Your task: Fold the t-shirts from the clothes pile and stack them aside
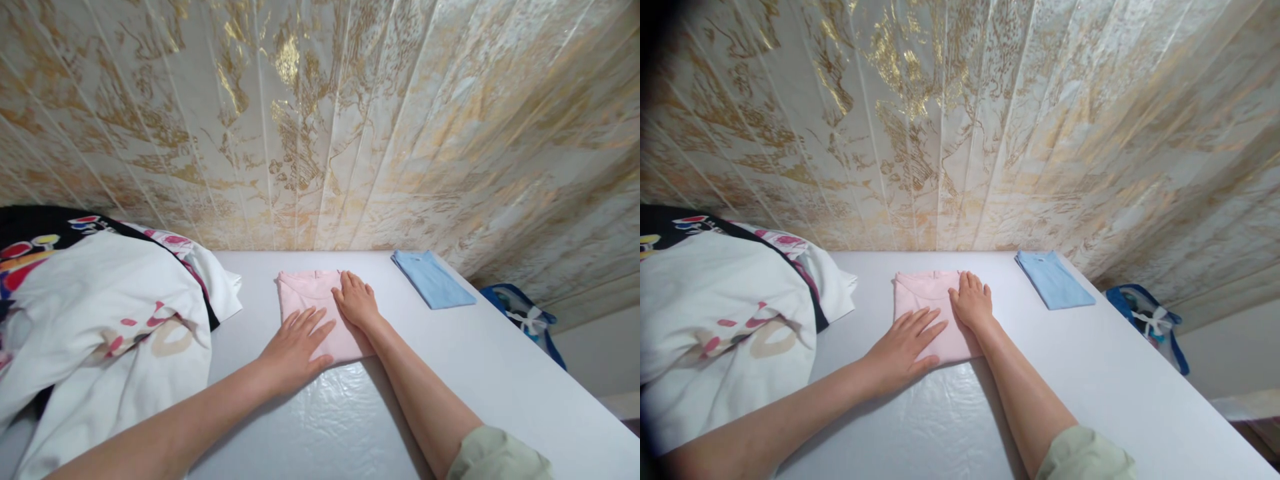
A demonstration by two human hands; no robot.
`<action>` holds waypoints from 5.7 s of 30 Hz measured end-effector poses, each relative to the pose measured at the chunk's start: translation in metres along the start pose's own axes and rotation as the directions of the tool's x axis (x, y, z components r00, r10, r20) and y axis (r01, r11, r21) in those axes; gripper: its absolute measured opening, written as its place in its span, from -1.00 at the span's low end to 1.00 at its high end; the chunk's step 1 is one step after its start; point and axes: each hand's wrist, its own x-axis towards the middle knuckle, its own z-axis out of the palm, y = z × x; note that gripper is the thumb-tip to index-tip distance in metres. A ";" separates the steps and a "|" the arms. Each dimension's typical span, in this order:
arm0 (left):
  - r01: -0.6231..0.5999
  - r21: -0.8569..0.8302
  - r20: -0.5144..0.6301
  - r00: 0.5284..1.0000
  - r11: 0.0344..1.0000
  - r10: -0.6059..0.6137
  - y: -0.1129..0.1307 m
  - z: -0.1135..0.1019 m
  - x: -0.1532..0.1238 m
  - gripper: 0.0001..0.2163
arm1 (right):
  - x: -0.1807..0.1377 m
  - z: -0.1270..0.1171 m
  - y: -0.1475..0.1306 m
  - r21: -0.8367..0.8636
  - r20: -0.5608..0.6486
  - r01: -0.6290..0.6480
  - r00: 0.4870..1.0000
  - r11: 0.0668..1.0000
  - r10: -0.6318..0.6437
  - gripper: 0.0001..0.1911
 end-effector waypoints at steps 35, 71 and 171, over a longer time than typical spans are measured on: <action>-0.012 -0.022 0.035 0.999 1.000 0.013 0.005 -0.028 -0.013 -0.65 | 0.000 -0.029 0.000 -0.072 -0.133 -0.016 0.991 0.997 0.006 -0.66; -0.013 -0.291 0.141 0.988 0.957 0.056 0.019 -0.030 -0.002 -0.82 | 0.006 -0.013 -0.013 0.001 -0.198 0.146 0.970 0.989 -0.143 -0.84; 0.349 0.108 -0.341 0.892 0.931 -0.295 -0.046 0.011 0.021 -0.49 | -0.034 -0.020 0.085 0.362 -0.263 -0.002 0.959 0.932 0.105 -0.53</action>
